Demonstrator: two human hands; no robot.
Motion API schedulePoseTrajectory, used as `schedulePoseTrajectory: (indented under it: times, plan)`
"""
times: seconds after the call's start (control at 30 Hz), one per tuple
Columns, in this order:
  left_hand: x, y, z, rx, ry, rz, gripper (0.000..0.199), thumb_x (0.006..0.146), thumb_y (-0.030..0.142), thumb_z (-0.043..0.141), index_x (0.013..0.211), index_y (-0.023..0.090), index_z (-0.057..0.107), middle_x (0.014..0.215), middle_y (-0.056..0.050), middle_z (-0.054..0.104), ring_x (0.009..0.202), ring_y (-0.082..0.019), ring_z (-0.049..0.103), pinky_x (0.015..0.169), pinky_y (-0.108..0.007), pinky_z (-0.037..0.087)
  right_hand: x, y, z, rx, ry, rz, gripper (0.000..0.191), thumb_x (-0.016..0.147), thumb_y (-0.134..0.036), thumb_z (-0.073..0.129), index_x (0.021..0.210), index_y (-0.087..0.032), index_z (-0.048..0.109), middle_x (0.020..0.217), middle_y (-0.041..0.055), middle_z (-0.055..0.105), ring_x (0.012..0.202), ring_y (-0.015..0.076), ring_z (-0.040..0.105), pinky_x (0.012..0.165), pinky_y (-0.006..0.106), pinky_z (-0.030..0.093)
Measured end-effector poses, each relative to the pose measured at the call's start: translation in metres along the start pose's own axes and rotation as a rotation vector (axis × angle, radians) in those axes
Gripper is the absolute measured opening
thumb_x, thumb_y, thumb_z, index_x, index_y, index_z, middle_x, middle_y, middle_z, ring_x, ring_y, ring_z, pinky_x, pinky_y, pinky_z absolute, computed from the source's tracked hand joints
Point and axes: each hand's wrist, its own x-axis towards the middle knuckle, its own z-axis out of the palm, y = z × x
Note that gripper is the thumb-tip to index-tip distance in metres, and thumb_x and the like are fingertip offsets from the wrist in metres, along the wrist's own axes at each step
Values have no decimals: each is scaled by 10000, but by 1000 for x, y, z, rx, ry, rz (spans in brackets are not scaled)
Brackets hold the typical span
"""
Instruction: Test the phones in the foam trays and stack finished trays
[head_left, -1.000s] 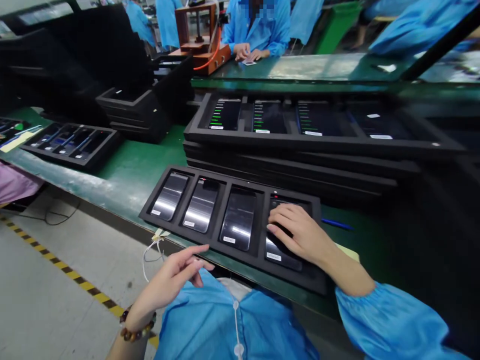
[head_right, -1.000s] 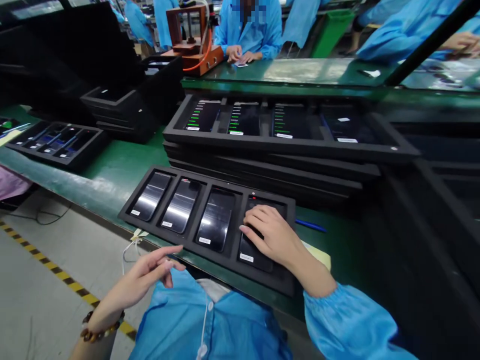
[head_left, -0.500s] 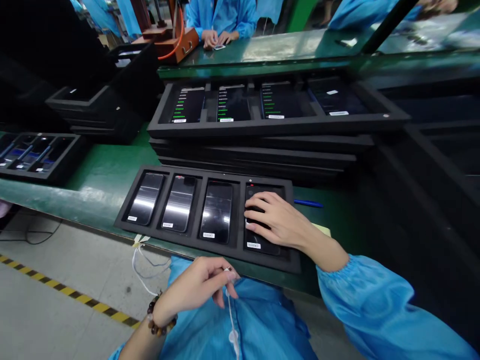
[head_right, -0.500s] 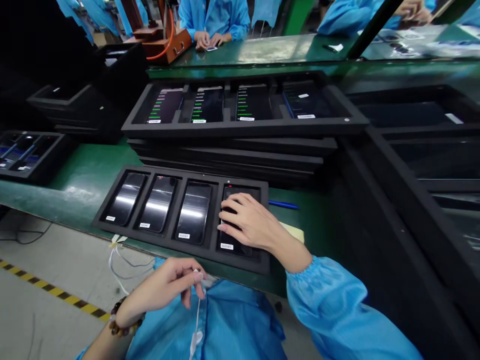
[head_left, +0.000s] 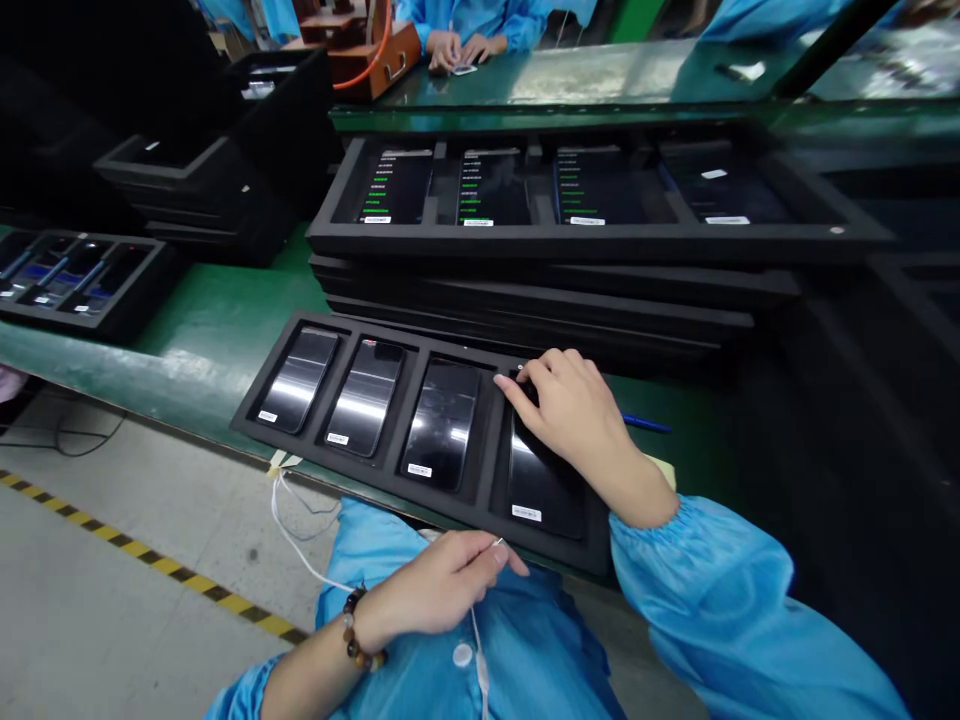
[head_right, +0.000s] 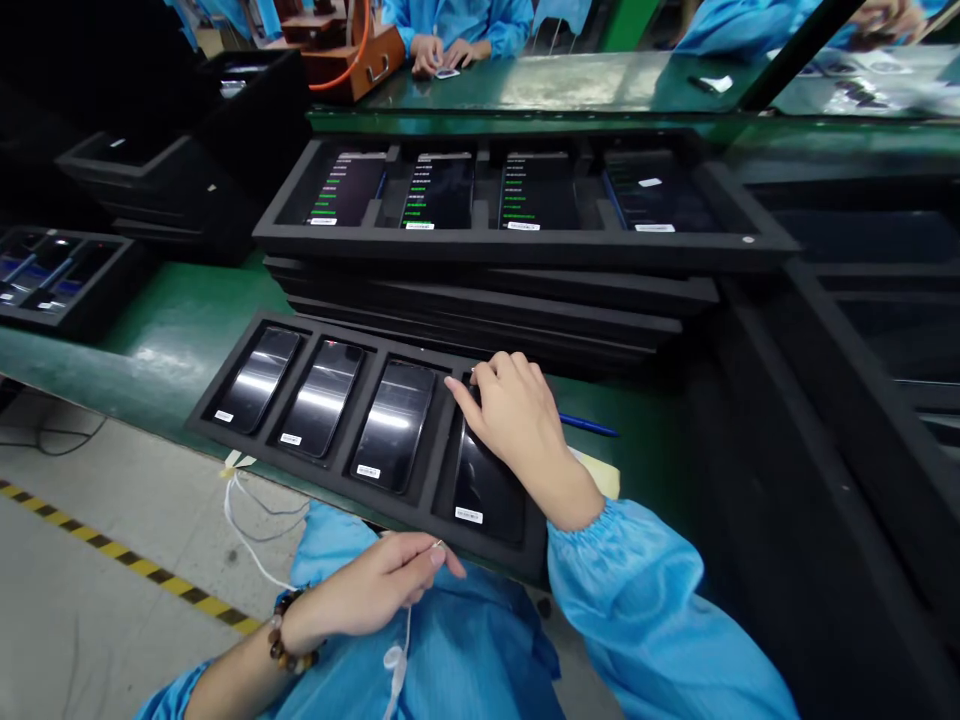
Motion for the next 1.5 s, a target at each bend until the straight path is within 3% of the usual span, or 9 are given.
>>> schedulePoseTrajectory:
  times: [0.13, 0.3, 0.43, 0.57, 0.73, 0.87, 1.07, 1.33, 1.5]
  plan:
    - [0, -8, 2, -68, -36, -2, 794, 1007, 820, 481, 1223, 123, 795, 743, 32, 439, 689, -146, 442, 655, -281, 383, 3, 0, -11, 81, -22, 27, 488, 1129, -560, 412, 836, -224, 610, 870, 123, 663, 889, 317, 608, 808, 428, 448]
    - [0, -13, 3, -76, -58, 8, 789, 1034, 798, 448, 1296, 121, 758, 718, 20, 549, 623, -132, 472, 627, -268, 402, 6, 5, -29, 206, -193, 249, 412, 1052, -637, 521, 898, -262, 594, 658, 14, 597, 636, 245, 547, 640, 340, 325]
    - [1, -12, 8, -119, -106, -6, 759, 1052, 764, 442, 1350, 123, 719, 795, -44, 712, 581, -134, 540, 570, -258, 422, 14, 13, -37, 380, -242, 328, 622, 1056, -710, 412, 642, -248, 445, 551, -7, 415, 557, 179, 404, 608, 336, 276]
    - [-1, -11, 17, -169, -119, 46, 727, 1067, 738, 466, 1378, 127, 710, 983, -136, 813, 623, -133, 612, 599, -251, 459, 13, 14, -35, 511, -241, 465, 709, 1032, -794, 372, 587, -243, 332, 566, -25, 278, 562, 149, 297, 579, 341, 241]
    - [-2, -19, 29, -275, -80, 64, 770, 1040, 774, 508, 1374, 109, 705, 1062, -194, 834, 652, -140, 656, 655, -266, 500, -5, -2, -22, 438, -227, 410, 657, 1057, -706, 433, 594, -240, 461, 560, -3, 432, 571, 174, 387, 631, 356, 293]
    - [2, -26, 36, -379, 10, 17, 839, 947, 883, 541, 1221, 109, 717, 973, -177, 830, 609, -149, 651, 619, -277, 495, -25, -8, -16, 452, -69, 297, 512, 1084, -614, 502, 827, -228, 720, 885, 81, 687, 826, 257, 648, 798, 381, 455]
    - [3, -21, 39, -413, 42, 22, 781, 920, 888, 576, 1101, 137, 690, 940, -161, 830, 601, -157, 651, 621, -290, 502, -43, -15, -13, 417, 5, 255, 475, 1105, -598, 488, 1110, -205, 754, 1060, 143, 691, 1026, 337, 641, 944, 484, 523]
    - [7, -19, 48, -535, 45, 38, 752, 858, 919, 610, 961, 174, 614, 906, -168, 822, 595, -165, 652, 648, -316, 518, -47, -19, -8, 301, 16, 207, 439, 1113, -549, 426, 1091, -216, 711, 1026, 150, 630, 993, 353, 571, 912, 499, 489]
    - [16, -33, 63, -680, 24, 45, 770, 830, 936, 635, 877, 168, 585, 1036, -279, 806, 784, -268, 789, 833, -460, 629, -53, -19, 3, 163, 7, 248, 459, 1107, -550, 422, 1095, -189, 705, 949, 141, 569, 978, 362, 532, 900, 501, 451]
